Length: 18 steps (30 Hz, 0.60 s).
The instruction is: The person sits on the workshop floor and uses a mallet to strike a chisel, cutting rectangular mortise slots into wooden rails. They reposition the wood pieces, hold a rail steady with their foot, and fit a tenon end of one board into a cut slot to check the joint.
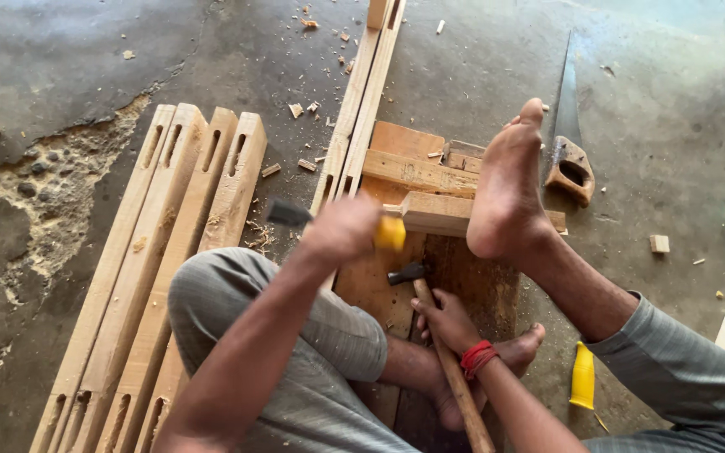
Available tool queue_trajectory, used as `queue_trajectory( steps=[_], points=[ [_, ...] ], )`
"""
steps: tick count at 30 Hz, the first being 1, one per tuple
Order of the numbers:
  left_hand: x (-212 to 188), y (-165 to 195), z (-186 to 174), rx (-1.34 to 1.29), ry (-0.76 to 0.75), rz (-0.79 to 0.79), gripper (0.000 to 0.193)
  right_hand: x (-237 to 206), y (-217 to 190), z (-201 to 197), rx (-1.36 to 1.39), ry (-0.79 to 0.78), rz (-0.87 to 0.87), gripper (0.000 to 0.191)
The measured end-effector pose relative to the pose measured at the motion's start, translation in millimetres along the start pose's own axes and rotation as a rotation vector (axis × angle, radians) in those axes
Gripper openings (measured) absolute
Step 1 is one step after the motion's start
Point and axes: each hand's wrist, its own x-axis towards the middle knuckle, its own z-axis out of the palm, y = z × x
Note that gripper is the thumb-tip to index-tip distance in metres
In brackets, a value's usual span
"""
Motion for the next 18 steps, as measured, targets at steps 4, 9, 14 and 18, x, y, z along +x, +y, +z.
queue_trajectory(
  steps=[4,9,14,18],
  points=[
    [-2.4,-72.1,-50.0,-0.055,0.353,-0.178,0.037,-16.0,-21.4,7.0,-0.561,0.263,-0.27,0.042],
    [-16.1,-165.9,-60.5,-0.233,0.402,-0.539,0.057,-47.3,-77.8,21.0,-0.93,0.53,-0.642,0.047],
    [-40.7,-244.2,-6.3,-0.199,0.311,-0.733,0.07,-36.7,-150.5,16.3,-0.946,0.54,-0.982,0.061],
    [-94.4,-272.5,63.9,-0.194,0.34,-0.773,0.074,-4.2,-174.7,8.9,-1.206,0.587,-0.877,0.075]
  ],
)
